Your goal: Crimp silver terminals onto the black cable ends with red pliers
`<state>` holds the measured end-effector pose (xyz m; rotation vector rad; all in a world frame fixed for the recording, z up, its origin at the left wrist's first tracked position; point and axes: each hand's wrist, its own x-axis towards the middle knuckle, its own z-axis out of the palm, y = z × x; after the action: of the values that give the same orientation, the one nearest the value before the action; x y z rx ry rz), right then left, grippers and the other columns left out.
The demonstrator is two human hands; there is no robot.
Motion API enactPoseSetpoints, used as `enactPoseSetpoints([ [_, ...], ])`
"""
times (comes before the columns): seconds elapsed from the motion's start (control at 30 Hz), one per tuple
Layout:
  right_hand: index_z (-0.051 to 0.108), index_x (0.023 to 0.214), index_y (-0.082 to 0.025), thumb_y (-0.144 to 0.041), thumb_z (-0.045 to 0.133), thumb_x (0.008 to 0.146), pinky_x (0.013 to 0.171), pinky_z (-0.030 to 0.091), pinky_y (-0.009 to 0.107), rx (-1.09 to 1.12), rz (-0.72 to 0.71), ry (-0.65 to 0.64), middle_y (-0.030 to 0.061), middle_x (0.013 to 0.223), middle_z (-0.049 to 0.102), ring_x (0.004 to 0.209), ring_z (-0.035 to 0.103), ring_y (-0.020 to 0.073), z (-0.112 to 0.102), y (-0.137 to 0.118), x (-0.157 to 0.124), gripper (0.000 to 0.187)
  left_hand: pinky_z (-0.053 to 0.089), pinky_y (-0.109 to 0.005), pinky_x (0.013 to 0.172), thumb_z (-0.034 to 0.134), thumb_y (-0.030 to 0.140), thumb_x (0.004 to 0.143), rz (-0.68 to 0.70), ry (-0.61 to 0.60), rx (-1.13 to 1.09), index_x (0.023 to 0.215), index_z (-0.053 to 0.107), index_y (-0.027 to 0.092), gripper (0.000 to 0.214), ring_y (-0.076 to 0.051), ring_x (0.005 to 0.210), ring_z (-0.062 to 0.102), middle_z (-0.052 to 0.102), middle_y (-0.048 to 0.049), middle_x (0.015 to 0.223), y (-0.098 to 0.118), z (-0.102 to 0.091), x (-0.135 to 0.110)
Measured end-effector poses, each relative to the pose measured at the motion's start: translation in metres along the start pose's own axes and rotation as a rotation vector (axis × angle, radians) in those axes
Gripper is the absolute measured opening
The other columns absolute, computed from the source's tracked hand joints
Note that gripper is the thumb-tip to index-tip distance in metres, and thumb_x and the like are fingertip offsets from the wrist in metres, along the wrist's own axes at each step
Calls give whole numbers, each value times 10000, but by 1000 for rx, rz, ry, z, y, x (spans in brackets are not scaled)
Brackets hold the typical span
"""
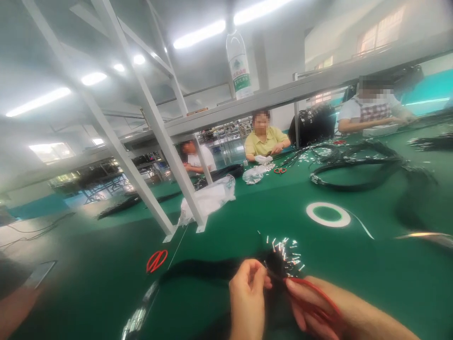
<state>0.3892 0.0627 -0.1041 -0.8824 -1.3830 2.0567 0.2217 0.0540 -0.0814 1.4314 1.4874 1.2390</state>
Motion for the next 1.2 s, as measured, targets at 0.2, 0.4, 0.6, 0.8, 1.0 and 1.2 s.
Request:
enactPoseSetpoints([
  [0.2, 611, 541, -131, -752, 486, 790, 312, 182, 169, 38, -11, -10, -77, 262, 367, 237, 286, 39, -3, -1, 1, 680, 520, -282, 673, 522, 354, 859, 24, 2, 20, 776, 606, 174, 215, -186, 669, 652, 641, -33, 711, 1, 0, 0],
  [0.4, 606, 531, -134, -733, 499, 801, 289, 139, 170, 50, -6, -2, -84, 251, 343, 233, 254, 34, -6, -1, 0, 666, 504, -258, 656, 510, 326, 862, 48, 13, 65, 760, 606, 183, 200, -178, 654, 654, 650, -23, 697, 4, 0, 0],
  [0.6, 630, 561, -130, -713, 492, 825, 267, 146, 177, 84, -1, -37, -72, 257, 378, 219, 269, 41, -11, 5, 0, 655, 491, -255, 643, 480, 336, 898, 118, 11, 148, 766, 590, 194, 223, -173, 642, 640, 648, -22, 705, 2, 0, -3],
  [0.8, 608, 551, -136, -699, 536, 807, 262, 188, 163, 181, 16, -58, -80, 238, 348, 209, 241, 36, -10, -1, -1, 622, 479, -250, 637, 457, 332, 921, 148, 21, 158, 774, 575, 198, 231, -166, 643, 636, 628, -12, 698, -4, 2, -3],
  [1.0, 602, 564, -148, -661, 540, 829, 255, 243, 143, 217, 1, -70, -96, 249, 341, 214, 203, 34, -9, -1, -3, 580, 492, -244, 654, 453, 328, 927, 144, -12, 157, 781, 563, 197, 226, -164, 660, 639, 636, -17, 717, 0, -1, -4],
  [1.2, 604, 567, -148, -637, 546, 839, 256, 269, 135, 227, 3, -69, -98, 251, 332, 215, 220, 37, -9, -2, -4, 562, 500, -245, 652, 477, 347, 916, 138, 13, 114, 773, 580, 200, 230, -169, 656, 653, 640, -11, 709, 2, -1, -5],
])
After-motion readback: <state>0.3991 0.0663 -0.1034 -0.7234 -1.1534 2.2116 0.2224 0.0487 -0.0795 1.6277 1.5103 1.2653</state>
